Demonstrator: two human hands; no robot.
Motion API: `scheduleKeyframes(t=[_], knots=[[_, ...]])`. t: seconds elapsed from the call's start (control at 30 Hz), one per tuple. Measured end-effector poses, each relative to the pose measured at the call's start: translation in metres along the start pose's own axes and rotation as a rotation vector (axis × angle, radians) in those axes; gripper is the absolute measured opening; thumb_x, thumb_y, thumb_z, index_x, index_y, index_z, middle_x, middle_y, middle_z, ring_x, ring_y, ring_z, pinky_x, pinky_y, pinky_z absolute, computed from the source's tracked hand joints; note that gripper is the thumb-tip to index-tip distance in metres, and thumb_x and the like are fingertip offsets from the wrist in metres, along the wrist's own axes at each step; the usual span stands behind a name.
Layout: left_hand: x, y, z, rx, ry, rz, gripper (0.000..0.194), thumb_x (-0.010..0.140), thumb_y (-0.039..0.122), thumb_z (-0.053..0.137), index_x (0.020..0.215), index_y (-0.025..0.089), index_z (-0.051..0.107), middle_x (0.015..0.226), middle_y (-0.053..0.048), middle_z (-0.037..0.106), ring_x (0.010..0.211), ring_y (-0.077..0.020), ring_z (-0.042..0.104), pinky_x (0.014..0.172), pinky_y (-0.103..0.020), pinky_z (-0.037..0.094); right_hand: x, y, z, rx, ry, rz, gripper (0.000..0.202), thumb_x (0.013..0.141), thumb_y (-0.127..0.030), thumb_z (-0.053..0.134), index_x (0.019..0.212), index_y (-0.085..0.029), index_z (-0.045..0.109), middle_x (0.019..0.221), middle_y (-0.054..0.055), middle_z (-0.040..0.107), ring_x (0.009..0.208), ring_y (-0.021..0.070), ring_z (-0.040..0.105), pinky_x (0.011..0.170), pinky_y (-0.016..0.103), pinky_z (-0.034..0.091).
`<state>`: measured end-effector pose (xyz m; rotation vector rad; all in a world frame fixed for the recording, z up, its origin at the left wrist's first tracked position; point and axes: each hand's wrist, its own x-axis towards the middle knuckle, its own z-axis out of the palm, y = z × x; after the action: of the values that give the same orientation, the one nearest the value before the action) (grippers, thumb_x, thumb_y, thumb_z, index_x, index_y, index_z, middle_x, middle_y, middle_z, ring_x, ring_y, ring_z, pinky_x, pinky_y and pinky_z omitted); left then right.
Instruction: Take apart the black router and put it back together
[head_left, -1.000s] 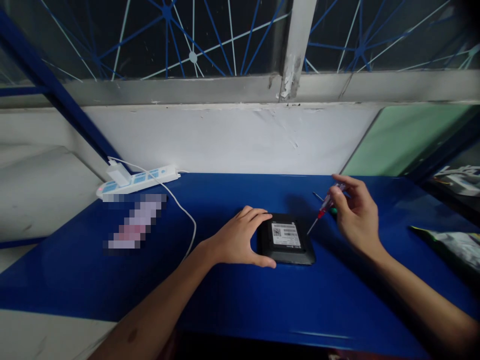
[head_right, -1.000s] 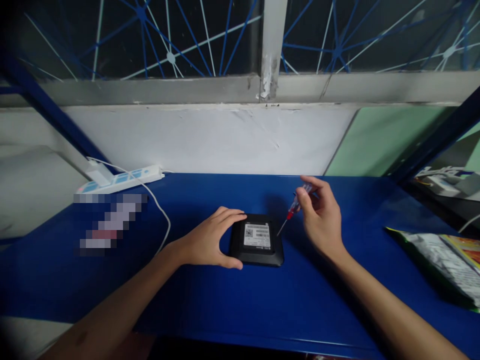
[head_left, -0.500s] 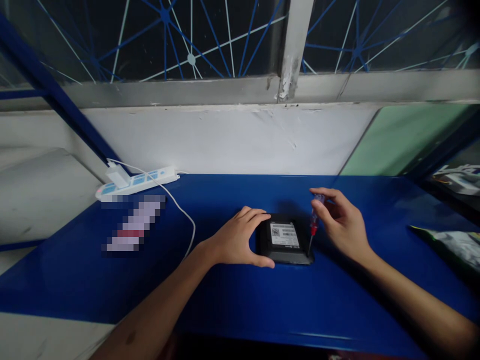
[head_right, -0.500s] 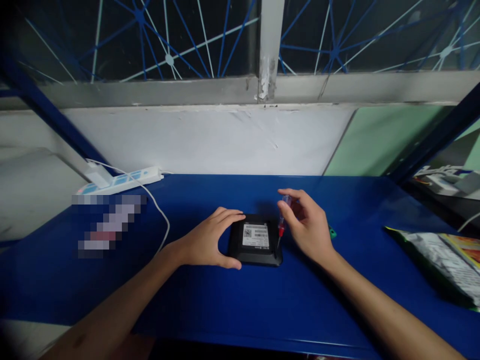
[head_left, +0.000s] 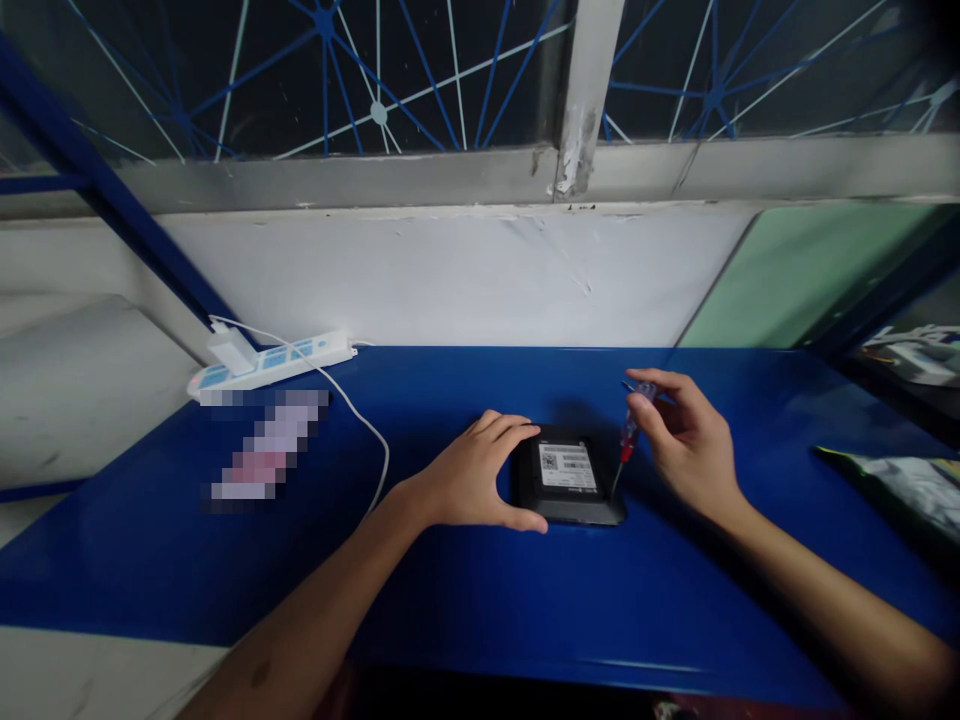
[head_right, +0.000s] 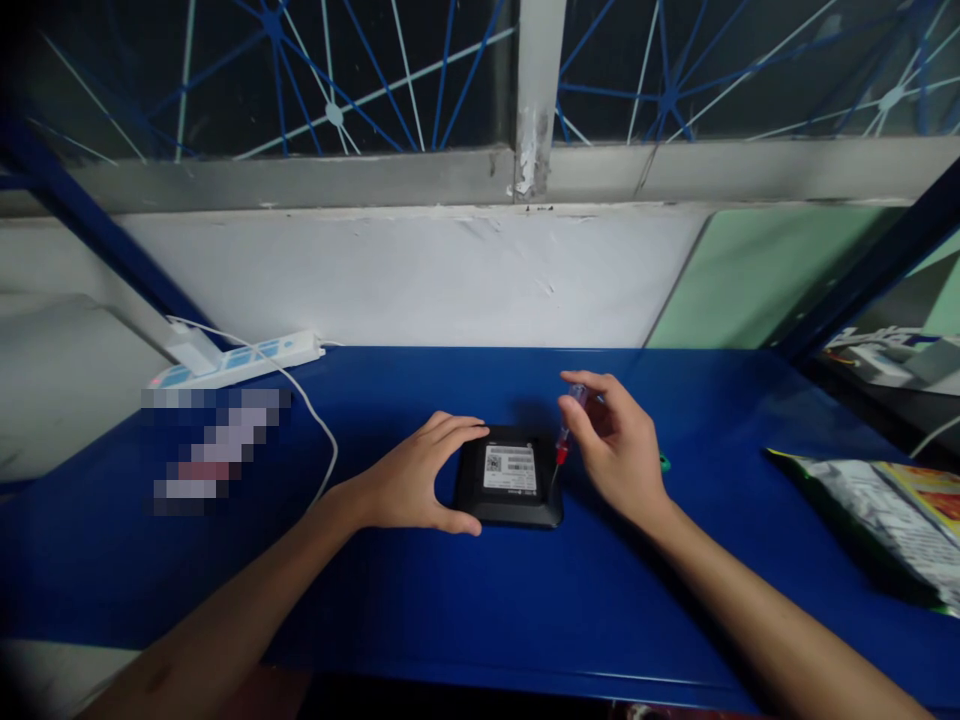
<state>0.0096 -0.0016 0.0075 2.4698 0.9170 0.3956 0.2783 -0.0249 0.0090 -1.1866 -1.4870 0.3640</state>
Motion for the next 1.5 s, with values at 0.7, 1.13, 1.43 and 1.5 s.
scheduleKeyframes(t=[0.7,1.13,1.43,1.5], knots=[[0.0,-0.002,0.002,0.017,0.008,0.006,0.102,0.063,0.071,0.078,0.146,0.023,0.043,0.15,-0.012,0.046,0.136,-0.0376,0.04,0.113,-0.058,0.038,-0.002,0.003,0.002,0.03,0.067,-0.027,0.025,0.093,-0.036,0.064,0.116,-0.029,0.066,0.093,0.0,0.062,0.066,0.0108,0.058,0.058,0.029,0.049],[-0.001,-0.005,0.004,0.022,0.013,0.01,0.103,0.063,0.071,0.078,0.147,0.023,0.043,0.15,-0.011,0.046,0.135,-0.0371,0.04,0.113,-0.058,0.038,-0.004,0.002,0.002,0.055,0.025,-0.047,0.019,0.096,-0.033,0.06,0.113,-0.03,0.066,0.09,-0.001,0.063,0.065,0.0102,0.059,0.058,0.027,0.05],[-0.001,-0.003,0.003,0.026,0.016,0.016,0.103,0.063,0.074,0.077,0.146,0.023,0.043,0.15,-0.012,0.046,0.137,-0.0369,0.04,0.115,-0.058,0.037,0.0,-0.006,0.003,0.157,0.059,-0.039,0.013,0.095,-0.032,0.062,0.105,-0.03,0.069,0.086,-0.003,0.06,0.065,0.0091,0.064,0.061,0.026,0.053],[0.0,-0.003,0.003,0.028,0.006,0.011,0.104,0.063,0.075,0.076,0.146,0.022,0.043,0.15,-0.013,0.045,0.137,-0.0375,0.039,0.115,-0.059,0.036,-0.001,-0.007,0.003,0.181,0.026,-0.001,0.019,0.098,-0.034,0.057,0.112,-0.03,0.069,0.092,-0.001,0.066,0.07,0.0113,0.068,0.066,0.029,0.056]])
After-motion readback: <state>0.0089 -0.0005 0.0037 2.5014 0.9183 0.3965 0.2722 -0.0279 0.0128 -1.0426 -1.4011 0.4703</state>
